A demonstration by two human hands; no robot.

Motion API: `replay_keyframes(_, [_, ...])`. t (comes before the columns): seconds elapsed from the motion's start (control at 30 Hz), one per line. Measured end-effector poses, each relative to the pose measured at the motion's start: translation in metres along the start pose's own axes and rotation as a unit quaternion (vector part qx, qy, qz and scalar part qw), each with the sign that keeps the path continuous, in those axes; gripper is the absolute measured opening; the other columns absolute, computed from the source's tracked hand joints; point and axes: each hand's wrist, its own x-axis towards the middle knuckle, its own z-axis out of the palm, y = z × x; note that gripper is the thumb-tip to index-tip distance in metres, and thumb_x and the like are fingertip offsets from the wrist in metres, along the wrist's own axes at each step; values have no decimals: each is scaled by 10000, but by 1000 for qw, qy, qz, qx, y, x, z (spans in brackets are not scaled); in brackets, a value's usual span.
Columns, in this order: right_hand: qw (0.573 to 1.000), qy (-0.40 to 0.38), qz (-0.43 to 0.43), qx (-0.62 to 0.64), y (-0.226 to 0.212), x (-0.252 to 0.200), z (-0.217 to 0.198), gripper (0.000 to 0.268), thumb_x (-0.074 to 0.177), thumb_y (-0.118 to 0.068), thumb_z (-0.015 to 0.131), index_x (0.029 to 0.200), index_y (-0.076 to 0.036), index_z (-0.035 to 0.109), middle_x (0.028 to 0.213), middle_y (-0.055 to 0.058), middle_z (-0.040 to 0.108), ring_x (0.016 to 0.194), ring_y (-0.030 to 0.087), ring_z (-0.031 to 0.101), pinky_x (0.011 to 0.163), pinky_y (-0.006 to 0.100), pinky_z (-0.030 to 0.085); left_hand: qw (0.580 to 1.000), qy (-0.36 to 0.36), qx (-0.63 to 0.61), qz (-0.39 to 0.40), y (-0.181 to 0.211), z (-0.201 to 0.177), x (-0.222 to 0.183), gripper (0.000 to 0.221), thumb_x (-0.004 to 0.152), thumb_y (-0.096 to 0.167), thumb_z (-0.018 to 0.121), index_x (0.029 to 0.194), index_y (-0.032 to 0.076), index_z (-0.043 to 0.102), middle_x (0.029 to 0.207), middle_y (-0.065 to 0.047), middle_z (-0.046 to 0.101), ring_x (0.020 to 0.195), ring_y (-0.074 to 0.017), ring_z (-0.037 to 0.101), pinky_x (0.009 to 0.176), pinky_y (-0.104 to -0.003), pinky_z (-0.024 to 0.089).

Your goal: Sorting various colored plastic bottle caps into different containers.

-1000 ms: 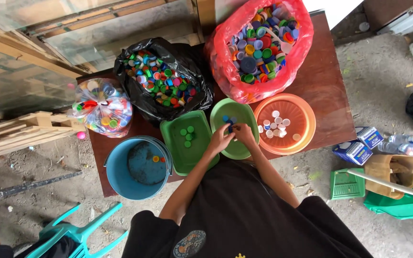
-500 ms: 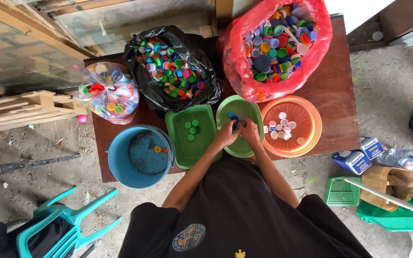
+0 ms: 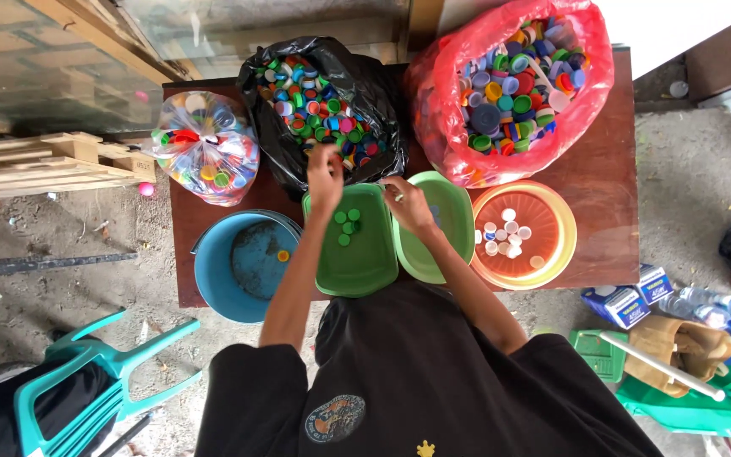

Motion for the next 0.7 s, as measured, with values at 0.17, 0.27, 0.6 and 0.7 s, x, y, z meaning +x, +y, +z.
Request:
replay_keyframes(0.17, [998,-55,9,-23,-27,36,20,247,945,-51,674,1191,-55,684,840,90,710,707,177,693,661,340,571,990,-23,120,71,-16,-26,39,490,832,-95,665,1285,59,557,1232,-194,571,1089,-418,608,888,-475,539])
replay_keyframes(0.27, [996,-72,-11,-42,-26,55,31,261,943,-46,678,1204,-56,678,857,99,707,734,198,704,696,345,573,994,-61,86,-1,-31,-16,48,449,857,-60,680,1271,59,554,1244,-201,564,1097,-423,612,875,-461,561])
replay_keyframes(0.6, [995,-31,-43,-80,53,110,96,443,889,-52,722,1314,-38,597,1191,194,640,840,292,726,758,410,581,994,16,-17,-111,-73,13,41,174,835,-1,747,1006,18,726,952,-144,743,835,-269,768,745,-362,603])
replay_keyframes(0.7, [996,-41,2,-85,28,122,95,459,873,-100,763,1304,-40,618,1166,203,642,796,299,724,753,413,580,989,8,-58,-139,-75,14,35,224,845,29,774,1069,30,753,952,-141,785,882,-227,790,776,-341,614])
